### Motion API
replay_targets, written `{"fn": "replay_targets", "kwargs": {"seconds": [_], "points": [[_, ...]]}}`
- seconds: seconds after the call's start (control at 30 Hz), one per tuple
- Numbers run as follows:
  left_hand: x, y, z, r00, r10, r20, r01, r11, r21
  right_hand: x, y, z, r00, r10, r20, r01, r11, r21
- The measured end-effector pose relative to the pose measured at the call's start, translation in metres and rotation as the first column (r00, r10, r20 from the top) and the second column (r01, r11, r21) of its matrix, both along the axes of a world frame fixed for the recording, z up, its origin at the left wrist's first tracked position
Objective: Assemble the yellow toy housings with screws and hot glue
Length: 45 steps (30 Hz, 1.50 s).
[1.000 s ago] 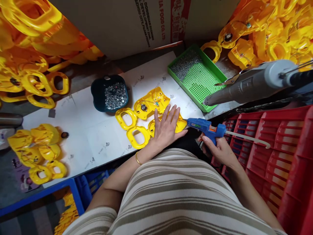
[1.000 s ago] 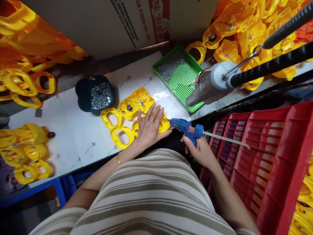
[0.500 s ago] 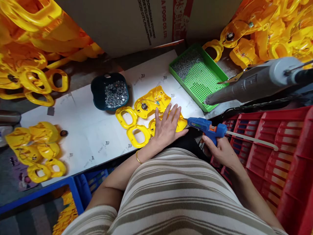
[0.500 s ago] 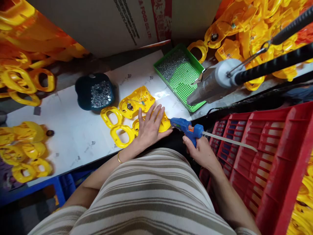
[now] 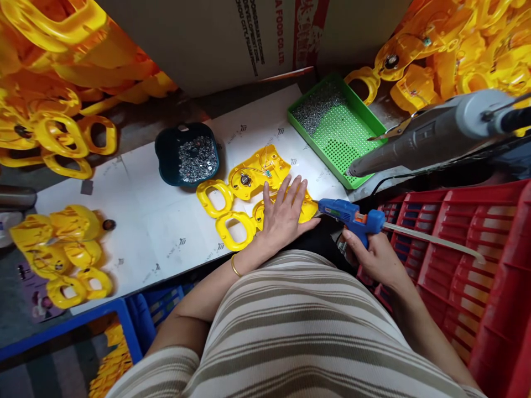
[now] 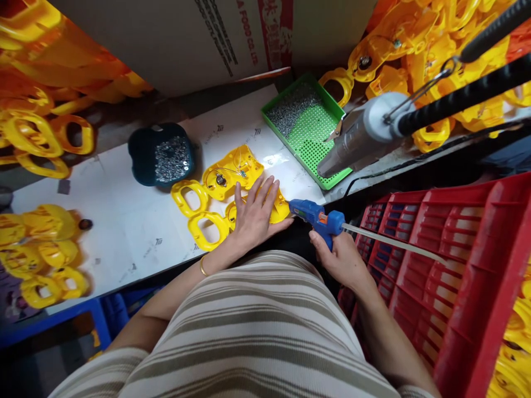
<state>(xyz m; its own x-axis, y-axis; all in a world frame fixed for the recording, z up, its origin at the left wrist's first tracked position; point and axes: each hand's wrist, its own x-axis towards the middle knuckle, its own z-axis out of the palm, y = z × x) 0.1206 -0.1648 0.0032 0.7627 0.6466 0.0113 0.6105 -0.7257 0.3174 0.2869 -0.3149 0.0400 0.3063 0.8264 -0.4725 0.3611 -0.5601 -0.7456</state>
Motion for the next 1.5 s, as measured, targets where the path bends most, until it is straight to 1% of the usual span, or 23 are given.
{"fn": "replay_targets", "kwargs": {"seconds": [0.07, 0.13, 0.2, 0.23, 0.27, 0.3, 0.33, 0.37, 0.43, 0.47, 0.53, 0.6, 0.63, 0.73, 0.83, 0.93, 1.0, 1.13, 1.27, 1.5], "points": [[0.000, 0.000, -0.001, 1.000, 0.013, 0.010, -0.013, 1.000, -0.003, 0.001, 0.001, 0.000, 0.996, -0.033, -0.086, 0.033, 0.999, -0.011], [0.000, 0.001, -0.002, 0.999, 0.030, 0.018, -0.030, 1.000, -0.006, 0.002, 0.003, -0.001, 0.963, -0.084, -0.254, 0.079, 0.996, -0.030], [0.000, 0.000, -0.003, 0.999, 0.044, 0.017, -0.043, 0.999, -0.006, 0.004, 0.004, -0.002, 0.882, -0.127, -0.455, 0.130, 0.991, -0.024], [0.000, -0.001, -0.004, 0.999, 0.047, 0.015, -0.047, 0.999, -0.005, 0.006, 0.005, -0.003, 0.835, -0.136, -0.534, 0.163, 0.987, 0.004], [-0.001, -0.002, -0.004, 0.999, 0.049, 0.015, -0.049, 0.999, -0.001, 0.007, 0.007, -0.004, 0.799, -0.135, -0.585, 0.197, 0.979, 0.043], [-0.002, -0.003, -0.005, 0.999, 0.051, 0.018, -0.051, 0.999, 0.008, 0.008, 0.009, -0.004, 0.783, -0.128, -0.608, 0.227, 0.970, 0.087], [-0.004, -0.003, -0.005, 0.998, 0.052, 0.027, -0.053, 0.998, 0.022, 0.008, 0.012, -0.004, 0.788, -0.118, -0.604, 0.243, 0.961, 0.129], [-0.006, -0.003, -0.005, 0.998, 0.050, 0.041, -0.052, 0.998, 0.040, 0.009, 0.015, -0.004, 0.812, -0.108, -0.574, 0.246, 0.954, 0.168], [-0.012, 0.004, -0.004, 0.995, 0.055, 0.081, -0.062, 0.995, 0.080, 0.008, 0.026, -0.005, 0.887, -0.087, -0.454, 0.208, 0.952, 0.224], [-0.014, 0.010, -0.003, 0.992, 0.075, 0.104, -0.086, 0.991, 0.099, 0.007, 0.033, -0.005, 0.922, -0.078, -0.378, 0.180, 0.953, 0.243], [-0.019, 0.029, 0.000, 0.978, 0.159, 0.138, -0.177, 0.976, 0.128, 0.005, 0.049, -0.005, 0.975, -0.062, -0.215, 0.119, 0.958, 0.262], [-0.021, 0.052, 0.003, 0.956, 0.257, 0.140, -0.275, 0.952, 0.136, 0.002, 0.066, -0.005, 0.997, -0.045, -0.062, 0.060, 0.964, 0.260], [-0.021, 0.063, 0.005, 0.950, 0.284, 0.126, -0.300, 0.945, 0.128, 0.001, 0.074, -0.005, 0.999, -0.035, -0.001, 0.034, 0.965, 0.260], [-0.017, 0.086, 0.005, 0.960, 0.276, 0.051, -0.279, 0.958, 0.062, 0.000, 0.092, -0.005, 0.994, -0.001, 0.106, -0.026, 0.966, 0.257], [-0.014, 0.092, 0.002, 0.967, 0.256, 0.008, -0.256, 0.967, 0.002, 0.001, 0.101, -0.006, 0.991, 0.039, 0.127, -0.065, 0.976, 0.210], [-0.013, 0.090, -0.001, 0.967, 0.254, 0.018, -0.254, 0.967, -0.021, 0.004, 0.104, -0.010, 0.992, 0.072, 0.105, -0.088, 0.983, 0.164], [-0.014, 0.089, -0.003, 0.968, 0.250, 0.027, -0.250, 0.968, -0.031, 0.006, 0.104, -0.013, 0.994, 0.069, 0.085, -0.082, 0.983, 0.162], [-0.015, 0.089, -0.006, 0.968, 0.247, 0.048, -0.246, 0.969, -0.034, 0.006, 0.106, -0.015, 0.997, 0.060, 0.049, -0.068, 0.983, 0.170], [-0.015, 0.089, -0.008, 0.966, 0.244, 0.081, -0.243, 0.970, -0.021, 0.006, 0.108, -0.015, 0.998, 0.054, 0.027, -0.057, 0.988, 0.147], [-0.012, 0.087, -0.006, 0.966, 0.250, 0.064, -0.249, 0.968, -0.016, 0.004, 0.108, -0.010, 0.994, 0.057, 0.090, -0.069, 0.989, 0.131]]}}
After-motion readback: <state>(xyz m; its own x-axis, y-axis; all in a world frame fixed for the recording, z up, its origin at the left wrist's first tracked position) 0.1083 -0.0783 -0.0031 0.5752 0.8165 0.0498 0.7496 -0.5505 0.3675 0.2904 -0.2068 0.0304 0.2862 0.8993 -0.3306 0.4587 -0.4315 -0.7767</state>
